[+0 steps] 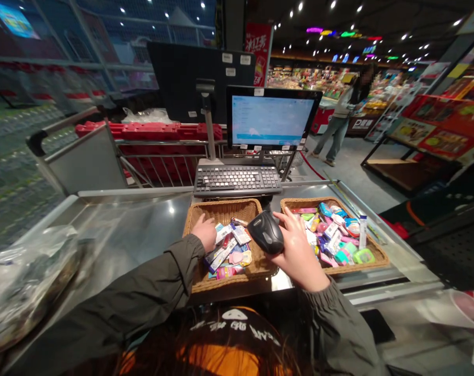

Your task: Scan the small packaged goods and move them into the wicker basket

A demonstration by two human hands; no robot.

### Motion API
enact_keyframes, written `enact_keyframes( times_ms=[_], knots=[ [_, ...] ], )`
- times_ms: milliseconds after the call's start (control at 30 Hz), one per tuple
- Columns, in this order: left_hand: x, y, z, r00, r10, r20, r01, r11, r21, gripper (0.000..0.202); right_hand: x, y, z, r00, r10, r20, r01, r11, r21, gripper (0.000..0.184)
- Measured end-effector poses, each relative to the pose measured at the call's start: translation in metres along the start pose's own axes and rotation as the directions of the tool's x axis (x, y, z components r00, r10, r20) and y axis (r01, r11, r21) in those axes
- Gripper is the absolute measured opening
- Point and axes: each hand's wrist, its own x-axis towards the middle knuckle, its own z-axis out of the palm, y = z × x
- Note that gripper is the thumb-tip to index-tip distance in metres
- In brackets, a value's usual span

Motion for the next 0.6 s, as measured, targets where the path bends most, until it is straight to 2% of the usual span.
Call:
enact_keyframes(
  times_ms=[133,200,267,367,433,500,600],
  knots=[
    [0.0,0.007,0.022,0.996,0.013,0.093,-0.008,0.999,-0.049,0.012,0.0,0.002,0.0,1.0,-0.011,-0.007,0.011,1.0,0.007,0.046],
    [0.0,0.007,0.025,0.991,0.012,0.131,-0.003,0.998,-0.064,0.015,-0.001,0.004,-0.001,1.0,-0.004,-0.009,0.004,1.0,0.017,0.045],
    [-0.002,0.005,0.021,0.989,0.026,0.146,-0.016,0.997,-0.072,0.022,-0.003,0.007,-0.005,1.0,0.01,-0.017,-0.009,1.0,0.02,0.045],
    [-0.004,0.005,0.0,0.989,0.098,0.113,-0.089,0.993,-0.077,0.029,-0.009,0.014,-0.017,0.998,0.029,-0.048,-0.028,1.0,0.006,0.048],
    [-0.003,0.01,-0.019,0.986,0.155,0.053,-0.151,0.985,-0.083,0.029,-0.014,0.022,-0.027,0.995,0.064,-0.074,-0.065,0.998,-0.012,0.055],
    [0.002,0.018,-0.038,0.976,0.205,-0.066,-0.21,0.975,-0.069,0.025,-0.022,0.031,-0.039,0.988,0.114,-0.103,-0.118,0.992,-0.034,0.06],
    [0.014,0.04,-0.06,0.937,0.276,-0.216,-0.293,0.955,-0.051,0.027,-0.037,0.05,-0.056,0.973,0.179,-0.149,-0.19,0.979,-0.067,0.059]
  ],
)
